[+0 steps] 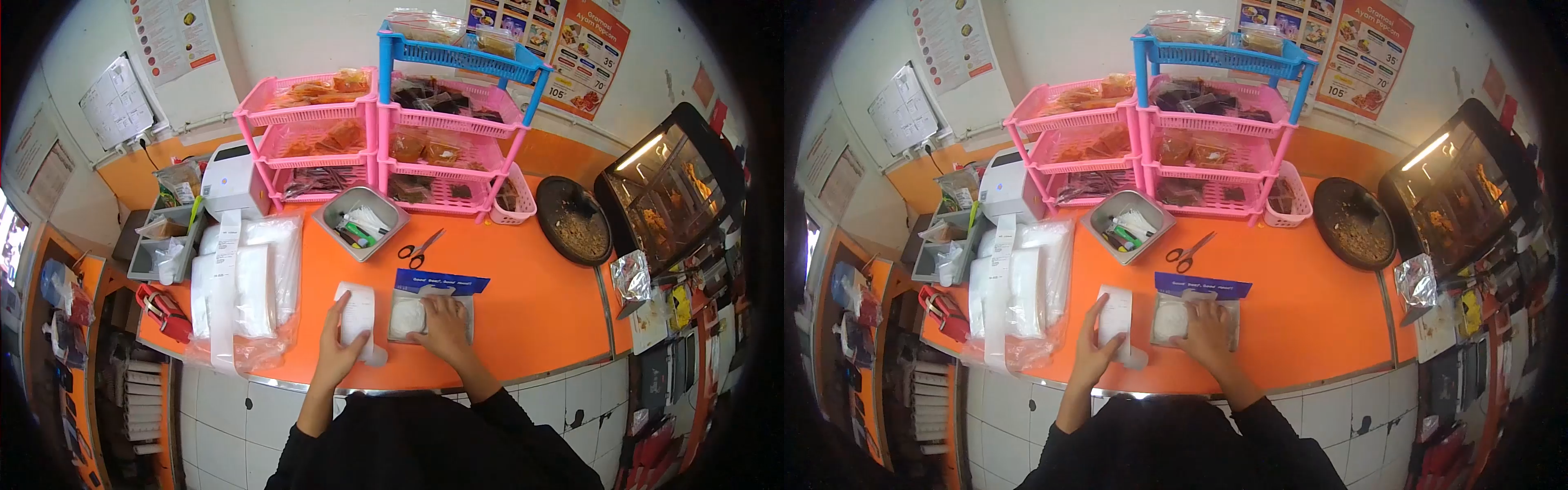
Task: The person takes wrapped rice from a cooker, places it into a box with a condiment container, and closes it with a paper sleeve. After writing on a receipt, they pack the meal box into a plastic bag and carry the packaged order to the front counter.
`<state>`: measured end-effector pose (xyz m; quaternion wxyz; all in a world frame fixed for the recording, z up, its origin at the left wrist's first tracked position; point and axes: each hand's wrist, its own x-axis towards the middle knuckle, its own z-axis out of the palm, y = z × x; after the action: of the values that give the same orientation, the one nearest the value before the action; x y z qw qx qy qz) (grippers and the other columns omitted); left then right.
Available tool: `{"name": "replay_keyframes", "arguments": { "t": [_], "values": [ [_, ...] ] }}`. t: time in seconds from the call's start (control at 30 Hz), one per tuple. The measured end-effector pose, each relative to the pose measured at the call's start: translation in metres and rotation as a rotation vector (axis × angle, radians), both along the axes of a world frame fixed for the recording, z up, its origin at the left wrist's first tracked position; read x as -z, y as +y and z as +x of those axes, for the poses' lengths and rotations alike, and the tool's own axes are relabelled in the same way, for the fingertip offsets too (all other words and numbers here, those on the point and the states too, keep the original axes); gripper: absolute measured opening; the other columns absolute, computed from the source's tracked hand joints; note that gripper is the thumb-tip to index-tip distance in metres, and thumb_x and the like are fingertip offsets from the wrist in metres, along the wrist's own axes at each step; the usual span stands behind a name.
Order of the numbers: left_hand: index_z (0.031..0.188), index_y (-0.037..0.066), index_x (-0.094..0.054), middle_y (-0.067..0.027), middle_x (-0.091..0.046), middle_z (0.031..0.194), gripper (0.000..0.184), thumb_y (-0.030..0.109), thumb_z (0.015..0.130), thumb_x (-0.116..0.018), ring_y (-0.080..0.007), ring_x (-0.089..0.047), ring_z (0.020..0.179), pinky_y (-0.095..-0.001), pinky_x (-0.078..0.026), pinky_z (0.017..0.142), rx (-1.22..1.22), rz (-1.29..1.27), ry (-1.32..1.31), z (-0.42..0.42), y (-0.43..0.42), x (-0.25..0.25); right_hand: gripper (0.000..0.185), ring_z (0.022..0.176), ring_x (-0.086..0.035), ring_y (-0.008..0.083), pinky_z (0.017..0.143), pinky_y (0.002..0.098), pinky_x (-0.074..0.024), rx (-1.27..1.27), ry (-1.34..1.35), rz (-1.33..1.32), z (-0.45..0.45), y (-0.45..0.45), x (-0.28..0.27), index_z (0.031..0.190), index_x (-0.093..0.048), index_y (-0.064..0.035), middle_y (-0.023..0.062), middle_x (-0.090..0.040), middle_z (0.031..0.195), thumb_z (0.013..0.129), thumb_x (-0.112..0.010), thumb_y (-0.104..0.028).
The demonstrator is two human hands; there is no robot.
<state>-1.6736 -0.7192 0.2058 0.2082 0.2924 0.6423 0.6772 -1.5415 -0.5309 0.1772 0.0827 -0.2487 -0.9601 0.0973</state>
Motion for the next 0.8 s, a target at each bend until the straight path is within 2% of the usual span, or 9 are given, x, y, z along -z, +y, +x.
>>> {"name": "replay_keyframes", "arguments": {
  "t": [0.1, 0.2, 0.23, 0.4, 0.43, 0.47, 0.57, 0.67, 0.8],
  "values": [
    [0.146, 0.005, -0.03, -0.0139, -0.036, 0.146, 0.079, -0.009, 0.078, -0.067, -0.0246, -0.049, 0.125, -0.0374, -0.045, 0.1, 0.117, 0.067, -0.016, 0.002, -0.017, -0.025, 0.057, 0.116, -0.051, 0.026, 0.099, 0.0413, -0.0369, -0.097, 0.317, -0.288, -0.006, -0.022, -0.035, 0.119, -0.058, -0.0019, 0.0121, -0.057, 0.125, 0.081, -0.073, -0.041],
    [0.149, 0.005, -0.022, -0.0155, -0.035, 0.147, 0.084, -0.009, 0.08, -0.068, -0.0268, -0.049, 0.125, -0.0386, -0.046, 0.1, 0.182, 0.072, -0.005, 0.015, -0.03, -0.045, 0.038, 0.107, -0.058, 0.0199, 0.093, 0.0358, -0.0433, -0.191, 0.367, -1.617, -0.017, -0.04, -0.046, 0.115, -0.061, 0.0005, 0.01, -0.062, 0.117, 0.091, -0.066, -0.028],
    [0.149, 0.005, -0.021, -0.0163, -0.034, 0.147, 0.084, -0.008, 0.08, -0.068, -0.0273, -0.05, 0.125, -0.0387, -0.046, 0.1, 0.196, 0.073, -0.002, 0.017, -0.033, -0.042, 0.029, 0.095, -0.06, 0.0116, 0.086, 0.028, -0.0451, -0.147, 0.437, -1.643, -0.022, -0.055, -0.061, 0.114, -0.063, -0.0003, 0.0049, -0.065, 0.105, 0.096, -0.059, -0.023],
    [0.149, 0.005, -0.012, -0.0205, -0.047, 0.136, 0.092, -0.003, 0.08, -0.072, -0.0292, -0.06, 0.113, -0.0356, -0.053, 0.09, 0.07, 0.109, -0.099, 0.029, -0.06, -0.015, 0.023, 0.087, -0.061, 0.0114, 0.076, 0.0276, -0.0498, 0.046, 0.813, -1.622, -0.039, -0.071, -0.089, 0.111, -0.062, 0.0014, 0.0047, -0.066, 0.092, 0.091, -0.064, -0.01],
    [0.142, 0.006, -0.034, -0.0186, -0.058, 0.125, 0.071, 0.001, 0.082, -0.072, -0.0262, -0.066, 0.103, -0.0347, -0.055, 0.084, 0.016, 0.068, 0.125, 0.026, -0.068, 0.004, 0.023, 0.085, -0.062, 0.0117, 0.074, 0.0281, -0.0503, 0.032, 0.923, -1.628, -0.034, -0.077, -0.107, 0.11, -0.062, 0.0019, 0.0045, -0.066, 0.09, 0.09, -0.064, -0.01],
    [0.136, 0.006, -0.043, -0.0176, -0.06, 0.122, 0.061, 0.001, 0.082, -0.071, -0.026, -0.066, 0.102, -0.0355, -0.055, 0.083, 0.053, -0.065, 0.171, 0.024, -0.078, 0.018, 0.024, 0.084, -0.062, 0.0119, 0.072, 0.0285, -0.0508, 0.019, 1.036, -1.631, -0.032, -0.08, -0.116, 0.11, -0.062, 0.0024, 0.0044, -0.066, 0.088, 0.09, -0.065, -0.01],
    [0.116, 0.007, -0.063, -0.015, -0.064, 0.117, 0.035, 0.002, 0.082, -0.069, -0.026, -0.066, 0.102, -0.0391, -0.053, 0.083, 0.102, -0.302, 0.344, 0.008, -0.107, 0.046, 0.025, 0.086, -0.067, 0.026, 0.075, 0.0431, -0.0563, -0.42, 0.966, -1.666, 0.005, -0.073, -0.094, 0.111, -0.06, 0.0036, 0.0155, -0.066, 0.101, 0.092, -0.062, -0.013],
    [0.103, 0.01, -0.071, -0.0124, -0.065, 0.116, 0.028, -0.001, 0.077, -0.066, -0.027, -0.062, 0.11, -0.0445, -0.048, 0.09, 0.015, -0.262, 0.634, -0.019, -0.116, 0.066, 0.022, 0.096, -0.063, 0.0194, 0.081, 0.0329, -0.0509, -0.45, 0.696, -1.659, 0.035, -0.091, -0.097, 0.106, -0.063, 0.0036, 0.008, -0.066, 0.096, 0.092, -0.063, -0.013],
    [0.104, 0.015, -0.072, -0.0077, -0.063, 0.113, 0.036, 0.0, 0.072, -0.063, -0.0263, -0.057, 0.111, -0.046, -0.041, 0.095, -0.095, -0.338, 0.865, -0.055, -0.108, 0.083, 0.031, 0.103, -0.06, 0.0191, 0.089, 0.0344, -0.0478, -0.476, 0.455, -1.599, 0.018, -0.122, -0.1, 0.122, -0.051, 0.0033, 0.0107, -0.062, 0.109, 0.094, -0.059, -0.01]
  ]
}}
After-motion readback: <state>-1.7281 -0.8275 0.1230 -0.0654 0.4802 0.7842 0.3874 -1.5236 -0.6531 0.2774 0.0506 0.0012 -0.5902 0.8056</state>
